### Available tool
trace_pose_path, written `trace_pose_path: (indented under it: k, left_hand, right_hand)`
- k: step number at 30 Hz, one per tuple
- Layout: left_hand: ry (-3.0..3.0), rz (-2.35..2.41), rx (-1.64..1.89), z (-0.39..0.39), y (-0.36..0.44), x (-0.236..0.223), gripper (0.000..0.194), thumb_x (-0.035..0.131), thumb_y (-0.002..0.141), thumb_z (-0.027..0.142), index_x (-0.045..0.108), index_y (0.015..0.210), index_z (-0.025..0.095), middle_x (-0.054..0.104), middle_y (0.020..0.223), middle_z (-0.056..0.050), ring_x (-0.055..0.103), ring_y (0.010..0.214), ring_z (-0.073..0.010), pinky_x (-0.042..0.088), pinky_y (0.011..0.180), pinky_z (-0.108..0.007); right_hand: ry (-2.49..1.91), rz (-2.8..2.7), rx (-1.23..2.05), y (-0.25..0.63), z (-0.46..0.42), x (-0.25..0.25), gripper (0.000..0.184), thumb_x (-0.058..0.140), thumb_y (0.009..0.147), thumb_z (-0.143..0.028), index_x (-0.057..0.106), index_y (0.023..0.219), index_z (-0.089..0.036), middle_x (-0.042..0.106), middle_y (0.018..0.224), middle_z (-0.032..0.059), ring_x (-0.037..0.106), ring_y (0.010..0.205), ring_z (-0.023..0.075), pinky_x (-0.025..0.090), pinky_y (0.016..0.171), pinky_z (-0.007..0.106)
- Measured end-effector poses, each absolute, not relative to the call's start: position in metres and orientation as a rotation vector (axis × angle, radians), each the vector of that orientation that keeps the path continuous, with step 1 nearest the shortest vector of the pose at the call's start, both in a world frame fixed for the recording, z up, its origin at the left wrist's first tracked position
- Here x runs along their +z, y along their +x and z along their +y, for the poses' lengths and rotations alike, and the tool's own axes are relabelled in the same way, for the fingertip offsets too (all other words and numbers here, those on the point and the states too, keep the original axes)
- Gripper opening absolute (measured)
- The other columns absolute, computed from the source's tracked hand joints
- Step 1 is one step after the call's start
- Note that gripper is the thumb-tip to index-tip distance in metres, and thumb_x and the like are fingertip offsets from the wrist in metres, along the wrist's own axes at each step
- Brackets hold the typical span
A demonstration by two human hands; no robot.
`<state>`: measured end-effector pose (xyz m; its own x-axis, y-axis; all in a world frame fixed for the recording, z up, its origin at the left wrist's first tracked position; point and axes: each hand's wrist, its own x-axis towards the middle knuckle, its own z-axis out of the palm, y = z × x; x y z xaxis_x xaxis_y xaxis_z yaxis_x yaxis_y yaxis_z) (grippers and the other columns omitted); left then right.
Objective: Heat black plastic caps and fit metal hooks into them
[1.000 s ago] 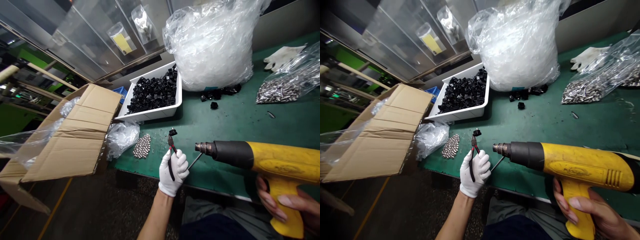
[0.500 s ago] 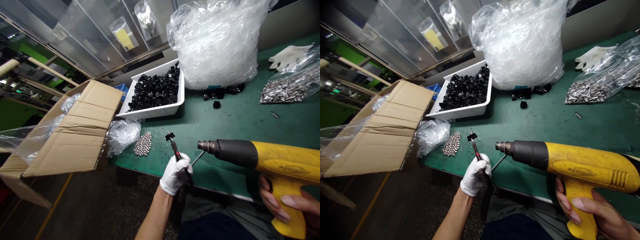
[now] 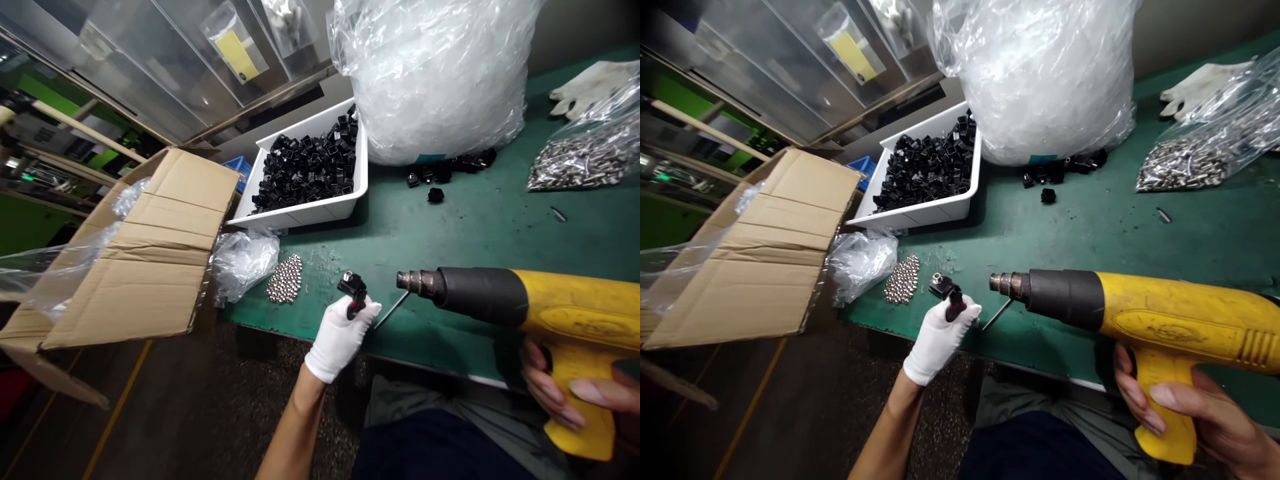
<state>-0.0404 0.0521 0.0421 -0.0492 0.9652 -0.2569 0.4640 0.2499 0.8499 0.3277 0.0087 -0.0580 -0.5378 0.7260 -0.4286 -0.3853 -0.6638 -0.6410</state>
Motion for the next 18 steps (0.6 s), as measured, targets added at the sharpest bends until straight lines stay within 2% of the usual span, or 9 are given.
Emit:
trace_pose_path:
  k: [4, 8, 18]
  left_hand:
    - [1.431, 1.714, 0.585, 0.051, -0.041, 0.039, 0.027, 0.06, 0.093, 0.044, 0.063, 0.085, 0.018, 0.062, 0.078, 0.002, 0.052, 0.07, -0.0116, 0.043, 0.07, -0.023]
    - [1.513, 1.795, 0.509, 0.051, -0.044, 0.034, 0.028, 0.058, 0.095, 0.046, 0.065, 0.091, 0.019, 0.066, 0.081, 0.002, 0.055, 0.076, -0.0126, 0.043, 0.073, -0.023]
    - [1.541, 1.93, 0.496, 0.053, -0.036, 0.019, 0.031, 0.061, 0.092, 0.048, 0.065, 0.082, 0.019, 0.068, 0.076, 0.003, 0.058, 0.073, -0.013, 0.043, 0.069, -0.022]
  right_hand:
    - [-0.736, -0.639, 2.33, 0.329, 0.012, -0.046, 0.031, 0.064, 0.083, -0.044, 0.063, 0.11, -0.029, 0.056, 0.084, 0.0101, 0.051, 0.059, 0.0212, 0.043, 0.053, 0.037]
    - [-0.81, -0.525, 2.297, 0.326, 0.012, -0.035, 0.031, 0.066, 0.082, -0.042, 0.063, 0.109, -0.026, 0.057, 0.084, 0.0089, 0.05, 0.06, 0.0186, 0.043, 0.053, 0.033]
    - [-0.86, -0.504, 2.277, 0.324, 0.01, -0.027, 0.033, 0.067, 0.081, -0.041, 0.062, 0.11, -0.024, 0.056, 0.083, 0.0073, 0.049, 0.06, 0.0164, 0.042, 0.054, 0.03]
